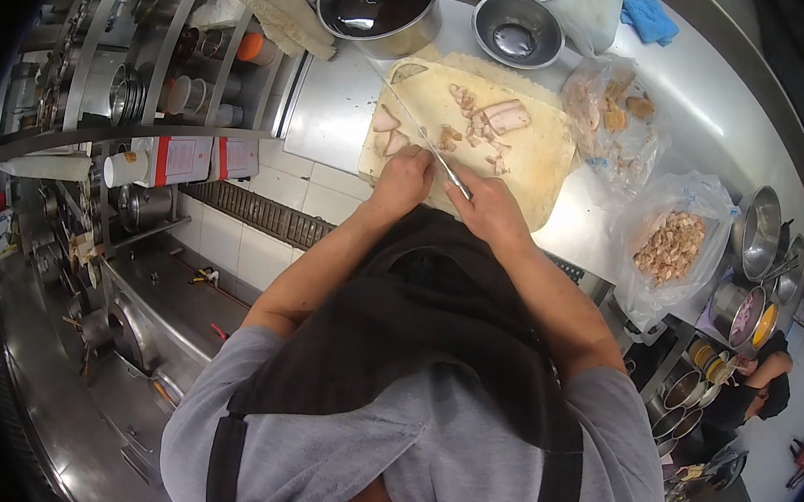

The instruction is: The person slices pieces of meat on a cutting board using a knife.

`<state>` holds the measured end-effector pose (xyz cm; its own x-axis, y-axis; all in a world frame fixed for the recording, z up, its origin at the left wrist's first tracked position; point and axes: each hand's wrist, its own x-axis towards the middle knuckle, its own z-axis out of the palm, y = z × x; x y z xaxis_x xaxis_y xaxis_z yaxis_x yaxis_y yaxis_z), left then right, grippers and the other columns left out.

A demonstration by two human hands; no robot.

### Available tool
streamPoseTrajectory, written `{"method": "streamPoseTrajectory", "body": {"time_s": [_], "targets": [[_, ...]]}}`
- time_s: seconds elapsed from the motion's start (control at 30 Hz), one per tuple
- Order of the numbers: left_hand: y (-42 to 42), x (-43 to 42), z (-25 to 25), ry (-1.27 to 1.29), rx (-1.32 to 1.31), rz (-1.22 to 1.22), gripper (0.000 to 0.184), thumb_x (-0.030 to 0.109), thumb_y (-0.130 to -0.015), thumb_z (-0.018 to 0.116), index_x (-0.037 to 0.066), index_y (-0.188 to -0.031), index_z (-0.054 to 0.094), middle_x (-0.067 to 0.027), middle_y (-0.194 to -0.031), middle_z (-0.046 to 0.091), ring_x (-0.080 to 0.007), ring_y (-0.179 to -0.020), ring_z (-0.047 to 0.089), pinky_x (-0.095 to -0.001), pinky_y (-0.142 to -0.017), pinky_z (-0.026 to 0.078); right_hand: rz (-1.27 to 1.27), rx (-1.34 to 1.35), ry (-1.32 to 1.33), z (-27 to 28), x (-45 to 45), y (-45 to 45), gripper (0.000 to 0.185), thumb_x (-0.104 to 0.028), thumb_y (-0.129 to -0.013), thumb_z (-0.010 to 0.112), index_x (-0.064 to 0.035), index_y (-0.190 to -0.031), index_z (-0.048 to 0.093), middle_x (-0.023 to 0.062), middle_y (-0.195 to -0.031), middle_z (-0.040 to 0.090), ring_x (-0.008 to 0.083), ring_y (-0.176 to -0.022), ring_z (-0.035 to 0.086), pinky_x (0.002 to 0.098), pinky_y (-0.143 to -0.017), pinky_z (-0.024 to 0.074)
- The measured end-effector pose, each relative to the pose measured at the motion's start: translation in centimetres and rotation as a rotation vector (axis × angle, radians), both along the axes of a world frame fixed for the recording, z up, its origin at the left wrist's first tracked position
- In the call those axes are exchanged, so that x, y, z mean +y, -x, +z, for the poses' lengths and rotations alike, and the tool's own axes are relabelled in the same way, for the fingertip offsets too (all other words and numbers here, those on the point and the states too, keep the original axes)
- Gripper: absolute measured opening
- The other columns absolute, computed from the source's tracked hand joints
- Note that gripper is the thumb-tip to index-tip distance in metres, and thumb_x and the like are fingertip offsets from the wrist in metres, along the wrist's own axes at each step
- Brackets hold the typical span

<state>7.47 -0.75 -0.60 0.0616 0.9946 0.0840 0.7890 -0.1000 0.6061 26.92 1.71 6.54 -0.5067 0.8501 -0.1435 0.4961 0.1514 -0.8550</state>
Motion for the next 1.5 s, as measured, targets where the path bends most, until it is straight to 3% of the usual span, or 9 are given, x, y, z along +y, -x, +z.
{"method": "streamPoseTrajectory", "body": {"time_s": [0.17, 0.43, 0.53, 0.6, 0.7, 0.9, 1.0, 1.27, 1.5], "targets": [[0.0, 0.0, -0.5, -0.045, -0.03, 0.003, 0.006, 0.003, -0.083, 0.064, -0.003, -0.085, 0.064, -0.0211, -0.085, 0.065, -0.041, -0.088, 0.063, -0.0502, -0.078, 0.052, 0.029, -0.009, -0.037, -1.9, 0.6, 0.7, 0.032, -0.025, -0.097, 0.063, -0.006, -0.122, 0.067, 0.0263, -0.079, 0.066, 0.0453, -0.073, 0.064, 0.0506, -0.067, 0.0494], [-0.1, -0.1, -0.3, -0.072, -0.035, 0.017, 0.005, 0.002, -0.083, 0.064, -0.002, -0.085, 0.064, -0.0201, -0.085, 0.065, -0.0402, -0.086, 0.064, -0.0497, -0.076, 0.053, -0.004, -0.093, 0.122, 1.1, 0.8, 0.4, 0.032, -0.027, -0.098, 0.063, -0.0066, -0.122, 0.067, 0.0263, -0.08, 0.067, 0.0456, -0.074, 0.065, 0.05, -0.066, 0.0503], [-0.2, 0.1, -0.2, -0.069, -0.034, 0.013, 0.005, 0.002, -0.084, 0.063, -0.002, -0.085, 0.064, -0.0198, -0.085, 0.065, -0.0401, -0.086, 0.064, -0.0496, -0.076, 0.053, 0.014, -0.012, -0.018, -2.1, 0.5, 0.7, 0.032, -0.028, -0.098, 0.063, -0.0066, -0.121, 0.067, 0.0251, -0.076, 0.066, 0.0439, -0.069, 0.065, 0.0482, -0.063, 0.0503], [-0.3, 0.0, -0.3, -0.065, -0.028, 0.011, 0.005, 0.002, -0.084, 0.063, -0.002, -0.085, 0.064, -0.0197, -0.085, 0.065, -0.0402, -0.086, 0.064, -0.0496, -0.076, 0.053, -0.027, 0.069, -0.081, -2.5, 0.5, 0.9, 0.033, -0.025, -0.097, 0.066, -0.0021, -0.121, 0.067, 0.0252, -0.064, 0.059, 0.0345, -0.051, 0.058, 0.0406, -0.054, 0.0459], [-0.4, -0.1, -0.4, -0.051, -0.012, 0.015, 0.008, 0.001, -0.084, 0.062, -0.003, -0.089, 0.066, -0.0194, -0.085, 0.065, -0.0402, -0.086, 0.063, -0.0497, -0.077, 0.053, -0.054, -0.028, 0.069, -0.4, 0.7, 0.4, 0.033, -0.028, -0.098, 0.064, -0.0055, -0.122, 0.067, 0.0239, -0.074, 0.065, 0.0387, -0.063, 0.065, 0.0454, -0.061, 0.0497], [1.2, 0.3, 2.4, -0.092, -0.09, 0.017, 0.012, 0.002, -0.084, 0.061, -0.004, -0.092, 0.067, -0.0224, -0.091, 0.067, -0.0413, -0.088, 0.064, -0.0472, -0.08, 0.054, -0.061, -0.044, 0.12, 1.6, 0.6, -1.4, 0.034, -0.029, -0.098, 0.064, -0.0049, -0.122, 0.067, 0.0221, -0.071, 0.064, 0.0359, -0.058, 0.062, 0.0429, -0.06, 0.0485], [4.8, 2.0, 3.0, -0.049, -0.075, 0.292, 0.014, 0.006, -0.085, 0.065, -0.004, -0.094, 0.068, -0.0241, -0.089, 0.067, -0.0428, -0.085, 0.065, -0.0479, -0.079, 0.055, -0.036, -0.058, 0.233, 0.4, -0.2, -1.8, 0.035, -0.031, -0.099, 0.063, -0.0046, -0.121, 0.067, 0.0213, -0.071, 0.064, 0.0368, -0.062, 0.063, 0.0436, -0.062, 0.0489], [6.9, 5.0, 1.4, 0.237, 0.262, 0.352, 0.038, 0.026, -0.08, 0.078, -0.002, -0.102, 0.068, -0.0248, -0.094, 0.07, -0.0405, -0.091, 0.069, -0.0467, -0.081, 0.056, -0.053, -0.087, 0.07, -1.4, -0.2, -3.0, 0.037, -0.034, -0.098, 0.064, -0.0052, -0.121, 0.068, 0.0235, -0.074, 0.066, 0.0394, -0.069, 0.065, 0.0454, -0.066, 0.0497], [7.6, 5.9, 1.1, 0.273, 0.117, 0.328, 0.033, 0.019, -0.082, 0.072, -0.002, -0.107, 0.066, -0.0223, -0.095, 0.071, -0.0393, -0.091, 0.07, -0.0461, -0.084, 0.057, -0.071, -0.128, 0.048, -1.2, -0.1, -3.9, 0.037, -0.034, -0.098, 0.065, -0.0069, -0.122, 0.068, 0.0251, -0.074, 0.065, 0.041, -0.067, 0.065, 0.0463, -0.065, 0.0499]]}}
